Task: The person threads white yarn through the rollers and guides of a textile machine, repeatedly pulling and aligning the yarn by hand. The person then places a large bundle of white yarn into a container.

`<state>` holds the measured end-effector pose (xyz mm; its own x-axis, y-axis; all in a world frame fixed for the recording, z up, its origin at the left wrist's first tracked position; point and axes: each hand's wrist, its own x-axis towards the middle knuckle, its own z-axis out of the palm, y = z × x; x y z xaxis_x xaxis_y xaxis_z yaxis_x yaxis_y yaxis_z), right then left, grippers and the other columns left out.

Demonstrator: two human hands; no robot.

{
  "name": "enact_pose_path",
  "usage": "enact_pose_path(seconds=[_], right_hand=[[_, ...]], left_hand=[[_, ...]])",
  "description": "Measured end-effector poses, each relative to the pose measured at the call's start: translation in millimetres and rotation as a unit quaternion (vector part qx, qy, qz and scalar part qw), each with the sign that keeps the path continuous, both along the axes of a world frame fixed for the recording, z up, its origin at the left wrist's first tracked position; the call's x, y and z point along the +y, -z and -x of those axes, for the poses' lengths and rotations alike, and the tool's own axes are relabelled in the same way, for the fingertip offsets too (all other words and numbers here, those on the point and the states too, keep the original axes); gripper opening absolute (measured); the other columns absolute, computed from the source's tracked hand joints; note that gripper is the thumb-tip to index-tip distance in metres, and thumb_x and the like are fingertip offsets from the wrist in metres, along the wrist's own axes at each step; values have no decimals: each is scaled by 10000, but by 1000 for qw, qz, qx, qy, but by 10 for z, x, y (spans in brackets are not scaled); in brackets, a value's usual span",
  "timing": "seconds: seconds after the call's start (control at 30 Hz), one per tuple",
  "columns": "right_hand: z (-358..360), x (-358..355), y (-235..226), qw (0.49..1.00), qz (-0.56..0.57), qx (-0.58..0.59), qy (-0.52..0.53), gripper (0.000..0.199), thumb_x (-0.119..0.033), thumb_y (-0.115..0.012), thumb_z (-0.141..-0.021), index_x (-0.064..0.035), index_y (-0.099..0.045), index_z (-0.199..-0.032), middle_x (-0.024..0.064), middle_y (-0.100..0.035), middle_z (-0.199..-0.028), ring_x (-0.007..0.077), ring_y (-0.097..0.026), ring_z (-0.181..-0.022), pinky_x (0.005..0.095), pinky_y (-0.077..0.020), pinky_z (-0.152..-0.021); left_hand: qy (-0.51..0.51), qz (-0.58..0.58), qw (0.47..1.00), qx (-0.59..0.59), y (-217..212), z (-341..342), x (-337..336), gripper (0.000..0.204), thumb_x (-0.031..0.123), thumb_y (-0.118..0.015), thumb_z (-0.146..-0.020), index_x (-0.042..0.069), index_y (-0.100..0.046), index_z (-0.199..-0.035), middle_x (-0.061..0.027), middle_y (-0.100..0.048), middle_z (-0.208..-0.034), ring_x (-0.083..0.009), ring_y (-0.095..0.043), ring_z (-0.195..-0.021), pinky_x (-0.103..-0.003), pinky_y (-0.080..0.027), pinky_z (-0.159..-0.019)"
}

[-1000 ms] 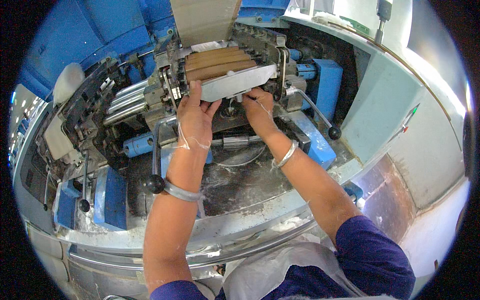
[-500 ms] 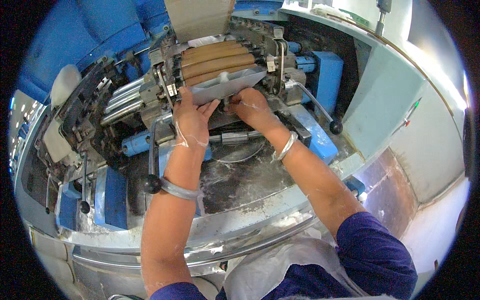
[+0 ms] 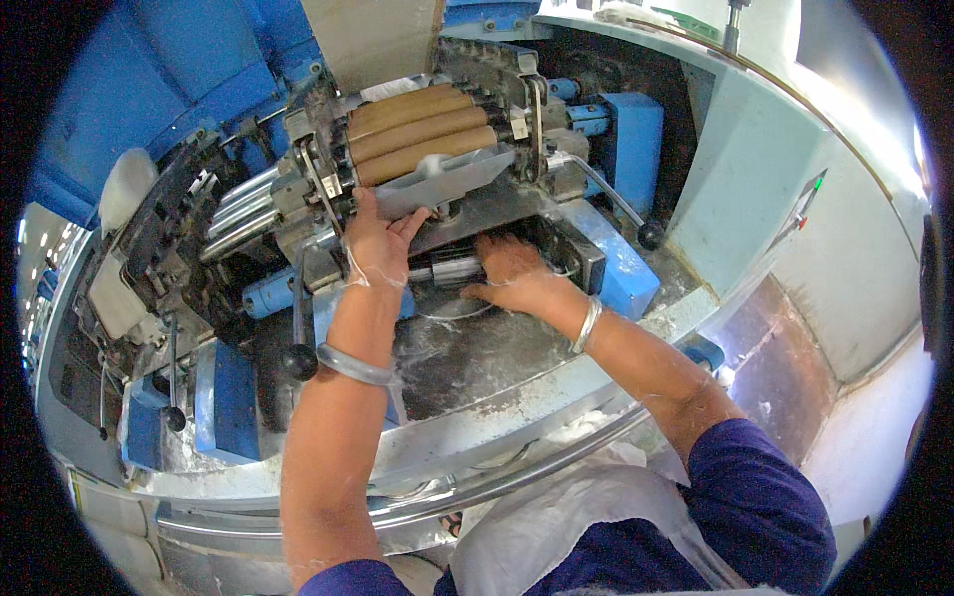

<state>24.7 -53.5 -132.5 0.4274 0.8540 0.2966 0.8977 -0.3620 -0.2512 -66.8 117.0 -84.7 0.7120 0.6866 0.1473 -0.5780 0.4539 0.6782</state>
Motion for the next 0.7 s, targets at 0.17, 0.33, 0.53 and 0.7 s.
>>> enact_pose_path(seconds=[0.17, 0.33, 0.53, 0.7], right_hand=[[25, 103, -37, 999, 18, -9, 37, 791, -490, -737, -741, 38, -470, -1266, 260, -556, -1235, 409, -535, -1146, 444, -419, -995], [-17, 87, -23, 996, 26, 85, 9, 795, -518, -712, -748, 7, -473, -1296, 233, -544, -1278, 384, -523, -1182, 441, -410, -1014], [6, 134, 110, 997, -35, -47, 49, 798, -540, -693, -766, 10, -474, -1301, 259, -561, -1235, 399, -499, -1199, 481, -394, -1012], [54, -12, -75, 999, 10, 38, -7, 685, -472, -736, -737, 14, -544, -1180, 235, -623, -1131, 416, -547, -1128, 464, -428, -967]], left_hand=[[-4, 22, 1000, 3, -1, 0, 10, 407, 391, -441, -996, 67, -474, -1240, -158, -518, -1263, -378, -520, -1138, -556, -516, -914], [5, -6, 1000, -5, 5, 6, -10, 367, 368, -452, -999, 49, -491, -1177, -136, -546, -1033, -372, -541, -1019, -589, -501, -913], [-17, -11, 1000, 14, 13, -13, 46, 390, 377, -476, -987, 72, -484, -1230, -158, -552, -1152, -377, -539, -1098, -573, -512, -906], [-2, 15, 999, 30, 83, -70, 106, 390, 383, -458, -991, 74, -480, -1229, -153, -563, -1185, -371, -554, -1069, -552, -518, -907]])
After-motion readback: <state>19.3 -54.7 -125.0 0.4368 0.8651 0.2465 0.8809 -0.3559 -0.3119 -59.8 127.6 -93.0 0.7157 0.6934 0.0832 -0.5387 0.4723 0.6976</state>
